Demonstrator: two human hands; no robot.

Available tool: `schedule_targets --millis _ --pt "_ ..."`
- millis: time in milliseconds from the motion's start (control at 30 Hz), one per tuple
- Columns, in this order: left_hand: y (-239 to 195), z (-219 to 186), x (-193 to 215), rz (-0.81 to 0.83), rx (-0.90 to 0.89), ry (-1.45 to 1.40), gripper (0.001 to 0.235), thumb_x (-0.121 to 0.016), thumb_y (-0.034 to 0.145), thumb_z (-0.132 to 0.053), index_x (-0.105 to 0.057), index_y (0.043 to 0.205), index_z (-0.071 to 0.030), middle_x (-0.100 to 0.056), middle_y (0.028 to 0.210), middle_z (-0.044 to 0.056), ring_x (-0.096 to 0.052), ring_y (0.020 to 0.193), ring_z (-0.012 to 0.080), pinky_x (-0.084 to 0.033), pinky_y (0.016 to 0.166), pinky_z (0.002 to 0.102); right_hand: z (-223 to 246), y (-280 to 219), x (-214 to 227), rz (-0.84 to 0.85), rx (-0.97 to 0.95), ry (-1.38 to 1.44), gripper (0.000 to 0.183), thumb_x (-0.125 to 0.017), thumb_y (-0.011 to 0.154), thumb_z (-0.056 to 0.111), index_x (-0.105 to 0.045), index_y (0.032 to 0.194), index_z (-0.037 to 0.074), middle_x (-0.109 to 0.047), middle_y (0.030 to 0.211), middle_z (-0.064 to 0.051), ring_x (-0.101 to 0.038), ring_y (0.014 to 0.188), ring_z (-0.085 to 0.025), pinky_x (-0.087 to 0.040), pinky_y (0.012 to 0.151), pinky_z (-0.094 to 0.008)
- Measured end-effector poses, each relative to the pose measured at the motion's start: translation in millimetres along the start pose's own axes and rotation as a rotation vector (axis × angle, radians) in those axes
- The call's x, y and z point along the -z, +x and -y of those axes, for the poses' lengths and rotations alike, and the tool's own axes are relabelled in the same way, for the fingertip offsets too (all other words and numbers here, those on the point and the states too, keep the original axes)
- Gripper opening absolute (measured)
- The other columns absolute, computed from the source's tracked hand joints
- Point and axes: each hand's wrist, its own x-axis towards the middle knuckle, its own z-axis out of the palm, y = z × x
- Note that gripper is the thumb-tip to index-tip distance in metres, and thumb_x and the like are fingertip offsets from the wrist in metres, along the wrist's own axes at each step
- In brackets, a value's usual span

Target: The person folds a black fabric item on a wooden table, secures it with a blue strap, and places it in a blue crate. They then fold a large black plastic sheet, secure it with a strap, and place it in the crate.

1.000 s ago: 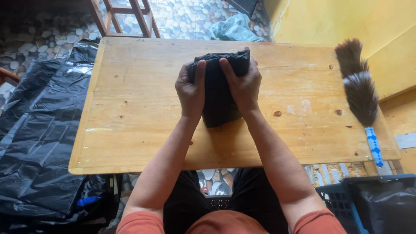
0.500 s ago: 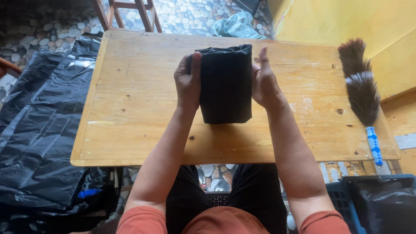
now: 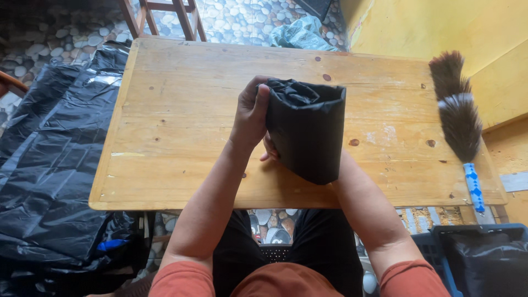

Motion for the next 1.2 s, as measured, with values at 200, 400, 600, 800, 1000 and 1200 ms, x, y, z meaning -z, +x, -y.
schedule_targets --millis 200,400,600,800,1000,1200 --pt "-7 -62 -41 0.139 -0.090 -0.029 0.041 -0.051 0.107 -0.042 -0.065 0.123 -0.007 -0.059 0.082 -0.001 -0.057 0.083 0.0032 -0.052 0.080 0.022 -20 9 16 0.055 -0.007 -0.224 0.085 -0.025 0.097 0.080 -0.070 0.131 0.016 -0.065 0.137 -0.014 -0.053 0.137 -0.034 -0.034 0.118 -0.049" --pt "2 -33 -3 0.331 0.160 -0.217 0.041 -0.043 0.116 -0.026 -0.047 0.155 -0.014 -0.061 0.143 0.014 -0.058 0.128 0.0165 -0.043 0.116 0.039 -40 24 44 0.085 -0.001 -0.402 0.086 -0.024 0.098 0.081 -0.069 0.134 0.017 -0.064 0.140 -0.015 -0.053 0.136 -0.036 -0.039 0.116 -0.052" --pt "6 -15 -18 0.071 0.782 0.648 0.100 -0.057 0.079 -0.084 -0.060 0.140 -0.004 -0.068 0.120 0.025 -0.071 0.111 0.0337 -0.063 0.079 0.045 -24 9 41 -0.147 0.160 -1.063 0.061 -0.055 0.094 0.076 -0.075 0.094 0.017 -0.070 0.085 -0.019 -0.069 0.095 -0.044 -0.052 0.083 -0.053" --pt "2 24 -9 -0.088 0.616 0.886 0.074 -0.062 0.081 -0.080 -0.068 0.114 -0.014 -0.075 0.106 0.017 -0.068 0.115 0.0380 -0.055 0.096 0.050 -4 7 21 -0.186 0.175 -1.212 0.072 -0.046 0.096 0.081 -0.072 0.084 0.014 -0.068 0.073 -0.019 -0.071 0.088 -0.042 -0.055 0.077 -0.050" --pt "-2 19 -18 -0.179 0.453 0.879 0.065 -0.067 0.081 -0.076 -0.069 0.100 -0.014 -0.075 0.092 0.015 -0.073 0.102 0.0364 -0.057 0.085 0.048 -5 20 4 -0.165 -0.008 -1.230 0.079 -0.026 0.102 0.080 -0.073 0.091 0.017 -0.071 0.085 -0.021 -0.070 0.098 -0.046 -0.052 0.086 -0.056" --pt "3 -1 -18 -0.174 0.550 0.859 0.075 -0.045 0.082 -0.086 -0.069 0.103 -0.018 -0.074 0.098 0.017 -0.068 0.111 0.0392 -0.054 0.092 0.054 -25 22 -2 -0.309 0.165 -1.173 0.070 -0.039 0.101 0.079 -0.070 0.080 0.019 -0.068 0.075 -0.018 -0.071 0.089 -0.043 -0.055 0.078 -0.052"
